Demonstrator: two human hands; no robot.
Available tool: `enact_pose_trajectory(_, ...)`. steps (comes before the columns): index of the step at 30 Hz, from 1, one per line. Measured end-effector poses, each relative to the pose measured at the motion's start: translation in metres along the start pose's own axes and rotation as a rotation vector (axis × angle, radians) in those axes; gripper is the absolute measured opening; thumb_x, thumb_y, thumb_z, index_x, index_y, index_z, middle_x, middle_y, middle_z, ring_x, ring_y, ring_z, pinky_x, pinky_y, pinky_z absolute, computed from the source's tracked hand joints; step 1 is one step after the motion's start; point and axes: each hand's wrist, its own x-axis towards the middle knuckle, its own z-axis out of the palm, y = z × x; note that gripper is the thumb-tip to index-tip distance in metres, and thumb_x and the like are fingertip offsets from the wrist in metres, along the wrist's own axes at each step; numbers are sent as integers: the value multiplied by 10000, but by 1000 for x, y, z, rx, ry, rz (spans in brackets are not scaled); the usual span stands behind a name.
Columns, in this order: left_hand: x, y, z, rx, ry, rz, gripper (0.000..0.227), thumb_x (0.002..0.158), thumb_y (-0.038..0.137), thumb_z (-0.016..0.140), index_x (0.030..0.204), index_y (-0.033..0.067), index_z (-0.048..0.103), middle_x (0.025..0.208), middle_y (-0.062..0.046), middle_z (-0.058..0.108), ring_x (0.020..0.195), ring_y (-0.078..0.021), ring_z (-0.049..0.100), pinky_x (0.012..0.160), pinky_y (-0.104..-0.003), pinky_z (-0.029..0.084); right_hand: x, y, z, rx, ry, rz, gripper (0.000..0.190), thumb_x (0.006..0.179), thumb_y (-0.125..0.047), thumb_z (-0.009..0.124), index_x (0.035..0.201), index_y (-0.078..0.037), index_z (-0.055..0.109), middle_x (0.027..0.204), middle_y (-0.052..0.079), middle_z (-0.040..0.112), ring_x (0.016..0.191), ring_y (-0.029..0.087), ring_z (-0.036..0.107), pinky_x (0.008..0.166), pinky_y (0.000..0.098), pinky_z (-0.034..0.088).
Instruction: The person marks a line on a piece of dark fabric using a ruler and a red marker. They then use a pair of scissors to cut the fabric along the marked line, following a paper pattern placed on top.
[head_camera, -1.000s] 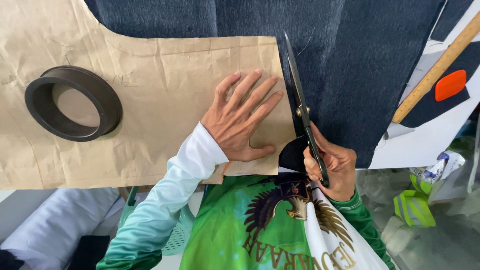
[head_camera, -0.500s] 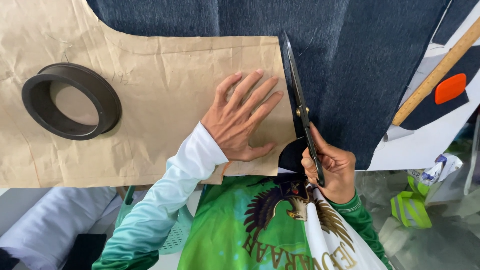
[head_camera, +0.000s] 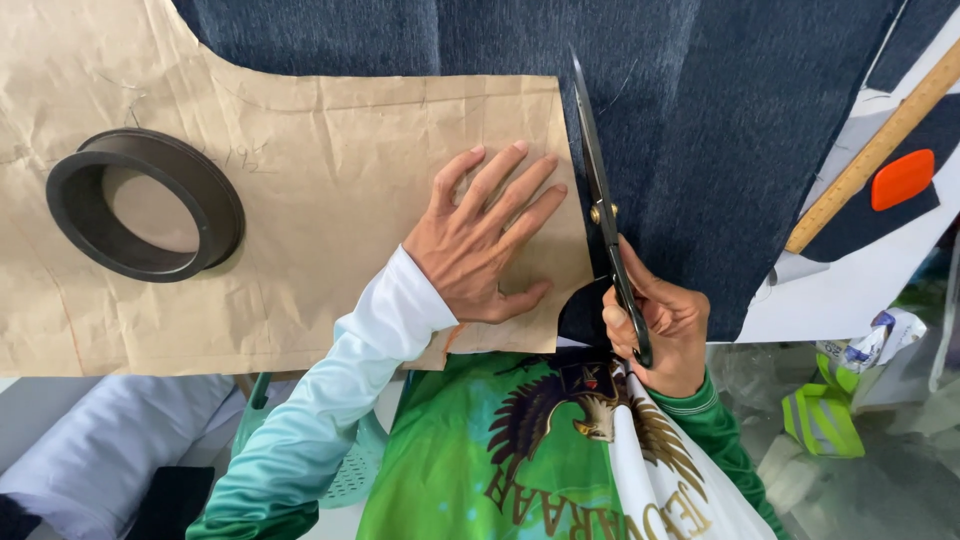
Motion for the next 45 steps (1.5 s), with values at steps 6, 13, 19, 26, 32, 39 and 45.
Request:
enact_pose_trajectory(6,0,0,-2,-18,6,0,876,846,700,679,1473,97,576,1581,-142,462,1457,-371,436,1179,-549,282,2,-2,4,-12,18,23,680,919,-33,682,1546,-14,420,734,50,446,533,63,299,414,181,261)
enact_pose_trajectory(13,-1,-1,0,-17,-4,10,901,846,713,672,1490,93,560,1592,-154,444,1469,-372,418,1183,-559,279,1,-4,7,-94,90,68,735,870,-81,743,1534,-6,438,799,57,512,554,68,368,388,164,317)
enact_pose_trajectory(19,-1,0,-1,12,-18,5,895,859,728,635,1498,106,565,1609,-150,422,1485,-357,393,1193,-552,264,2,-1,4,-48,61,59,743,879,-92,739,1546,-12,421,755,62,484,534,65,342,388,170,300)
enact_pose_trajectory(26,-1,2,-2,19,3,1,886,817,708,675,1469,115,581,1603,-138,429,1482,-355,394,1193,-554,266,3,4,0,-28,76,65,730,873,-73,743,1536,-10,442,791,59,530,510,55,367,381,181,284)
enact_pose_trajectory(32,0,3,-4,33,28,5,855,814,693,687,1439,117,597,1581,-134,457,1459,-355,428,1179,-547,286,3,6,-2,-18,57,43,708,887,-49,729,1533,-13,441,759,41,539,506,48,363,375,169,285)
enact_pose_trajectory(39,-7,6,13,-63,88,-16,626,963,521,631,1442,123,571,1565,-148,449,1466,-388,376,1168,-603,255,2,2,-20,38,-31,-22,621,883,50,674,1480,5,508,652,92,513,388,100,463,290,193,325)
enact_pose_trajectory(45,2,12,20,-92,104,-93,467,916,269,715,1341,115,598,1475,-134,490,1416,-383,410,1143,-604,298,-1,-18,-59,19,-174,-15,615,855,64,681,1448,69,517,679,184,623,367,137,607,225,200,461)
